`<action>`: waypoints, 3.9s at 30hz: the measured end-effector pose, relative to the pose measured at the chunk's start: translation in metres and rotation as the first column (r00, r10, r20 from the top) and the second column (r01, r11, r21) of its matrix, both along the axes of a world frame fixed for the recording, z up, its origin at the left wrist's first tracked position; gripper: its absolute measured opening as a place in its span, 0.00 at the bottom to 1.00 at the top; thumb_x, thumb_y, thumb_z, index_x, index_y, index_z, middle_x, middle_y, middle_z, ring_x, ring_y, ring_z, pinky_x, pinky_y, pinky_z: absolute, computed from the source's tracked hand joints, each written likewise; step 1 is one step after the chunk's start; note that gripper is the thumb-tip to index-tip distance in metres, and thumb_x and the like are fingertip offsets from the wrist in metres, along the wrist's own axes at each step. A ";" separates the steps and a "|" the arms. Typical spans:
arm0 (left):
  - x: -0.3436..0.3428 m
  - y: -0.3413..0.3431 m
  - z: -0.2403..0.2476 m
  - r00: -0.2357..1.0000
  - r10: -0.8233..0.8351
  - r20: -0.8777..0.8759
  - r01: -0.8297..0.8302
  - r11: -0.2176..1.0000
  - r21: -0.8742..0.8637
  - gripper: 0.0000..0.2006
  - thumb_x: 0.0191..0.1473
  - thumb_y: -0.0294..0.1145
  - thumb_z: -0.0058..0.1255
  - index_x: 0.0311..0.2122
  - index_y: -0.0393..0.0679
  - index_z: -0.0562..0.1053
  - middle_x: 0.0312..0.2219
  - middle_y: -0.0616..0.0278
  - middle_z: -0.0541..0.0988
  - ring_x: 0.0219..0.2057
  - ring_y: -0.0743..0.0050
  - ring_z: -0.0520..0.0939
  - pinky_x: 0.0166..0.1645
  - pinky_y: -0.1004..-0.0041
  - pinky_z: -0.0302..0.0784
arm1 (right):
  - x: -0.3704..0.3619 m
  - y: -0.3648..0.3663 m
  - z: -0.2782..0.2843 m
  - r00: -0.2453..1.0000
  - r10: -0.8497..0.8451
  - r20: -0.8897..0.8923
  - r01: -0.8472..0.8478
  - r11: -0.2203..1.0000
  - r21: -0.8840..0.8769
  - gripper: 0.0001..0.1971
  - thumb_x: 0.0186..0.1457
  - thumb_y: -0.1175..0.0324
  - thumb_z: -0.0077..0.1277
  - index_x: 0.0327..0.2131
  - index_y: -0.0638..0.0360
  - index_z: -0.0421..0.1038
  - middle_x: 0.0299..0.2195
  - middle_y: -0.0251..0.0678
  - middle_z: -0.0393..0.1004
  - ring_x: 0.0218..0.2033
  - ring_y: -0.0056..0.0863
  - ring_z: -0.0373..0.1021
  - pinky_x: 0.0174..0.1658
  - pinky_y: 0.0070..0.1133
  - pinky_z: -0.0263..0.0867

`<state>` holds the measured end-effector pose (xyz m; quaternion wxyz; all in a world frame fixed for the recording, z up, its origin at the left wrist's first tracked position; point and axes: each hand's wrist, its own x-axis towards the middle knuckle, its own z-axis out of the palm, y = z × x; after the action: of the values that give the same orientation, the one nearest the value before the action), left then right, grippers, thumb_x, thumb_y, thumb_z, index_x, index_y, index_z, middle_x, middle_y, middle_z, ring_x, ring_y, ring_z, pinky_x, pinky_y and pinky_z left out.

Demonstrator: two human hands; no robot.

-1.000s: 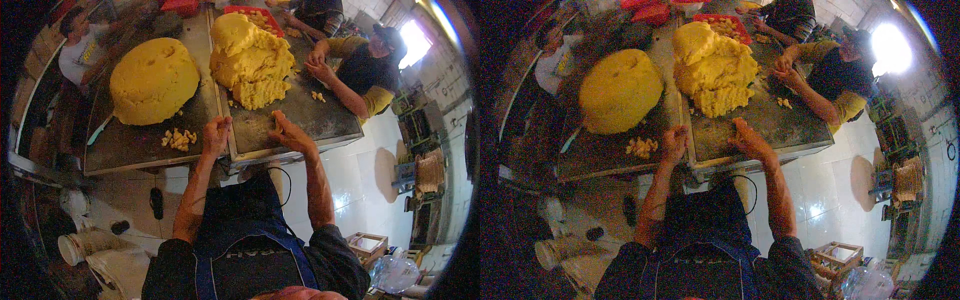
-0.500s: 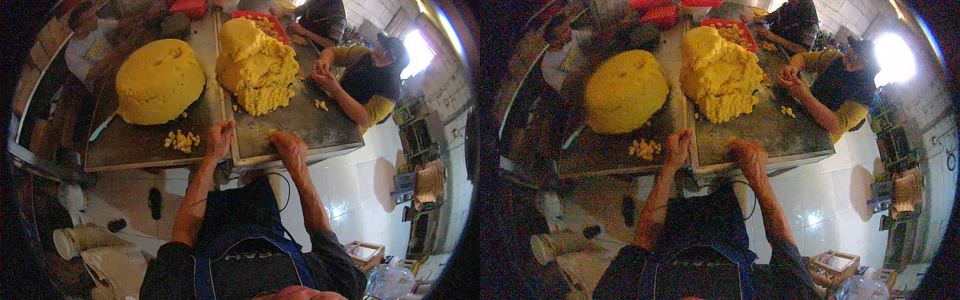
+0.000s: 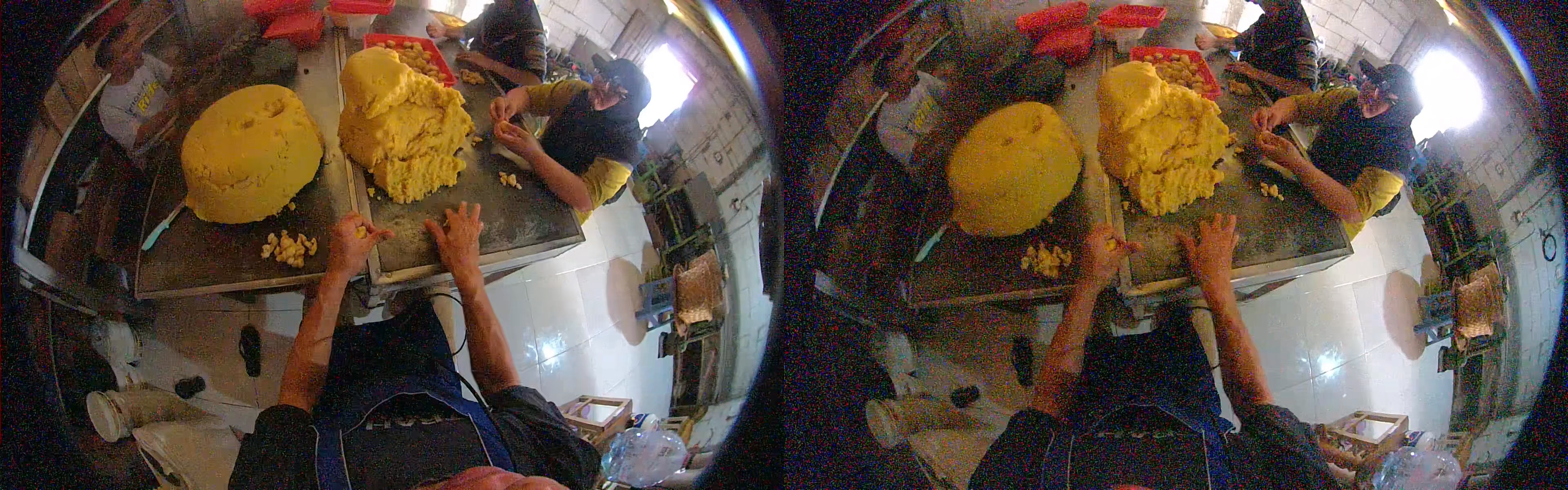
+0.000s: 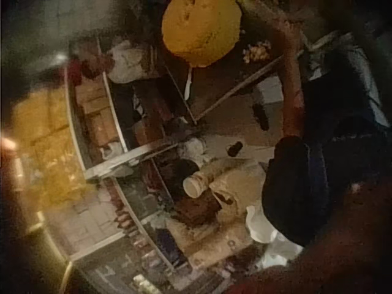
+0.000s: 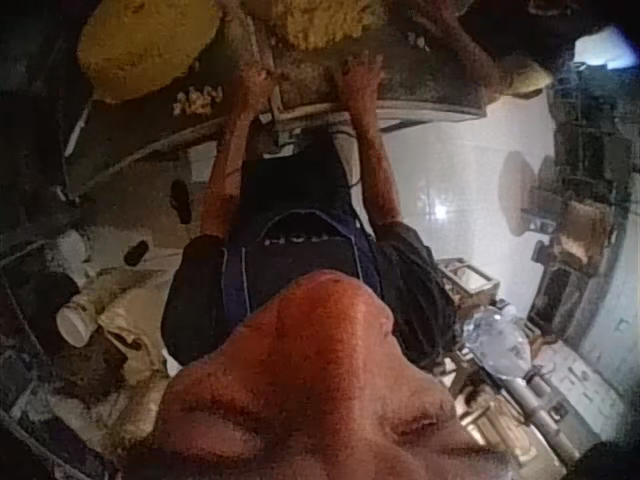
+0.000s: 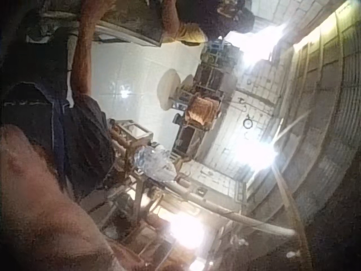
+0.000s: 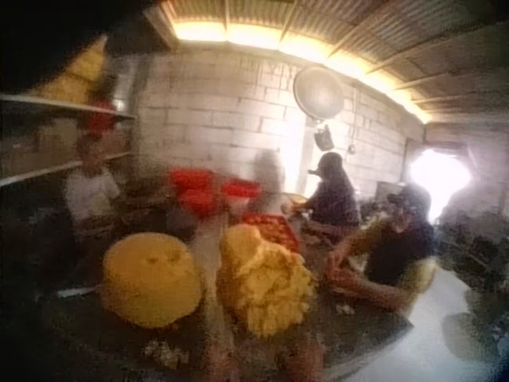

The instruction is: The recorder and other workers are portioning yellow dough into small balls at a work table.

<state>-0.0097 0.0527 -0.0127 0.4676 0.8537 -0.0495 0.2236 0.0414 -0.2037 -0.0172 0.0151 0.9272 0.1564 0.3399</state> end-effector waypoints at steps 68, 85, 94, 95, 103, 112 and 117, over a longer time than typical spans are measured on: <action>0.090 -0.054 0.151 0.930 -0.120 0.348 0.129 0.992 -0.004 0.30 0.46 0.31 0.69 0.55 0.40 0.71 0.51 0.51 0.76 0.52 0.60 0.78 0.55 0.62 0.75 | 0.009 -0.080 0.010 0.990 0.138 -0.026 -0.084 0.729 0.679 0.19 0.61 0.70 0.54 0.55 0.60 0.70 0.50 0.52 0.72 0.50 0.52 0.70 0.52 0.37 0.68; -0.064 0.061 0.015 0.868 0.490 -0.080 -0.245 0.563 0.789 0.18 0.53 0.31 0.59 0.47 0.35 0.75 0.47 0.35 0.72 0.52 0.36 0.70 0.55 0.40 0.65 | -0.003 -0.067 0.016 0.996 0.086 0.022 -0.087 0.908 0.409 0.06 0.58 0.64 0.54 0.30 0.55 0.74 0.29 0.42 0.76 0.37 0.44 0.71 0.39 0.38 0.68; -0.050 0.096 0.020 0.897 0.362 -0.253 -0.310 0.924 0.222 0.08 0.48 0.28 0.63 0.35 0.41 0.79 0.31 0.53 0.82 0.34 0.51 0.81 0.41 0.56 0.75 | 0.024 -0.084 0.020 0.912 0.221 -0.345 -0.166 0.969 0.182 0.09 0.59 0.75 0.50 0.43 0.63 0.75 0.36 0.49 0.77 0.38 0.49 0.72 0.38 0.36 0.68; -0.045 0.100 0.020 0.913 0.335 -0.232 -0.303 0.939 0.165 0.09 0.50 0.29 0.62 0.37 0.40 0.79 0.31 0.52 0.82 0.33 0.53 0.82 0.39 0.56 0.77 | 0.028 -0.084 0.018 0.932 0.239 -0.274 -0.205 0.968 0.147 0.12 0.60 0.77 0.48 0.46 0.63 0.74 0.39 0.48 0.77 0.41 0.49 0.72 0.40 0.35 0.68; -0.042 0.108 0.022 0.953 0.264 -0.145 -0.265 0.964 0.013 0.17 0.60 0.24 0.52 0.55 0.38 0.72 0.43 0.48 0.80 0.37 0.55 0.84 0.40 0.59 0.82 | 0.012 -0.084 0.009 0.893 0.336 -0.299 -0.075 0.767 0.638 0.14 0.62 0.66 0.53 0.48 0.63 0.75 0.54 0.50 0.73 0.57 0.47 0.68 0.59 0.36 0.65; -0.015 0.015 0.039 0.998 0.036 0.055 -0.042 0.991 0.123 0.13 0.45 0.26 0.68 0.30 0.35 0.73 0.42 0.48 0.77 0.39 0.54 0.84 0.39 0.64 0.80 | -0.003 -0.075 0.012 0.991 0.113 -0.073 -0.018 0.651 0.759 0.13 0.63 0.65 0.53 0.47 0.61 0.77 0.47 0.45 0.79 0.50 0.42 0.75 0.54 0.32 0.69; 0.007 -0.051 0.021 0.943 -0.325 0.074 0.327 0.945 -0.015 0.13 0.45 0.28 0.67 0.28 0.36 0.72 0.41 0.47 0.77 0.43 0.51 0.80 0.47 0.59 0.74 | -0.001 -0.081 0.003 0.992 0.107 -0.066 -0.010 0.587 0.810 0.13 0.62 0.65 0.54 0.47 0.61 0.77 0.46 0.45 0.79 0.46 0.37 0.76 0.49 0.30 0.71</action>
<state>-0.0027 0.0022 0.0081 0.5075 0.8191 -0.2034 0.1737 0.0400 -0.2849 -0.0144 -0.4266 0.8443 0.0163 0.3238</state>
